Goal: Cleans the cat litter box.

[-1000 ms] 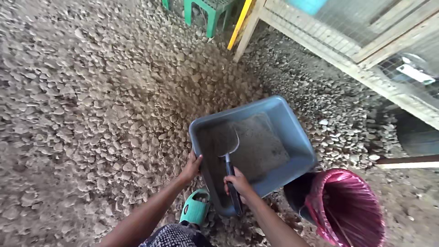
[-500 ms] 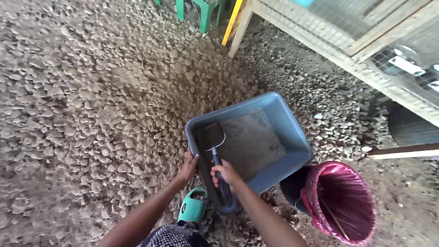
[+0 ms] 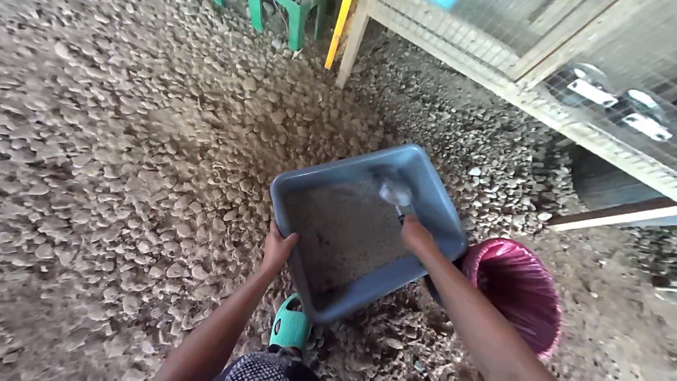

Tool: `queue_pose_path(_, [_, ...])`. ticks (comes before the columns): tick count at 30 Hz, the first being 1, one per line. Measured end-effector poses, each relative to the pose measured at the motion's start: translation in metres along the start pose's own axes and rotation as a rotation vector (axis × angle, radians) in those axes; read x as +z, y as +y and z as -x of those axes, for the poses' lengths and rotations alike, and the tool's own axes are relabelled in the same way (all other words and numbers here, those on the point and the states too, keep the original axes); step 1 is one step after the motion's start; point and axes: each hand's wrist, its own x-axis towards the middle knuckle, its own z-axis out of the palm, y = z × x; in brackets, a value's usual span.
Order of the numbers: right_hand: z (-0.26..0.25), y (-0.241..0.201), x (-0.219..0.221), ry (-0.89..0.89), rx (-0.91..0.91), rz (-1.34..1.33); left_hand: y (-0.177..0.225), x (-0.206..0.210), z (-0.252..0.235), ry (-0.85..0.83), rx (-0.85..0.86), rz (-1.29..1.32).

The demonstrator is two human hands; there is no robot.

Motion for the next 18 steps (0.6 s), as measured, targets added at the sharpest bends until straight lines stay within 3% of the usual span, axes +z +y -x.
queue_pose_path(3, [0.038, -0.014, 0.025, -0.149, -0.037, 0.109, -0.003, 0.004, 0.0, 0.039, 0.039, 0.019])
queue_pose_path(7, [0.097, 0.015, 0.069, -0.243, -0.142, 0.216, -0.007, -0.002, -0.006, 0.092, 0.123, -0.159])
queue_pose_path(10, [0.074, 0.0, 0.04, -0.259, -0.101, 0.134, 0.049, -0.021, -0.033, 0.143, 0.425, -0.51])
queue_pose_path(13, [0.032, -0.042, 0.013, -0.188, -0.084, 0.023, 0.128, -0.005, -0.091, -0.049, 0.691, -0.76])
queue_pose_path(16, [0.047, -0.067, 0.025, -0.189, -0.09, 0.009, 0.165, 0.028, -0.141, -0.353, 0.527, -0.93])
queue_pose_path(18, [0.071, -0.055, 0.05, -0.177, -0.164, 0.042, 0.153, 0.04, -0.152, -0.37, 0.379, -1.017])
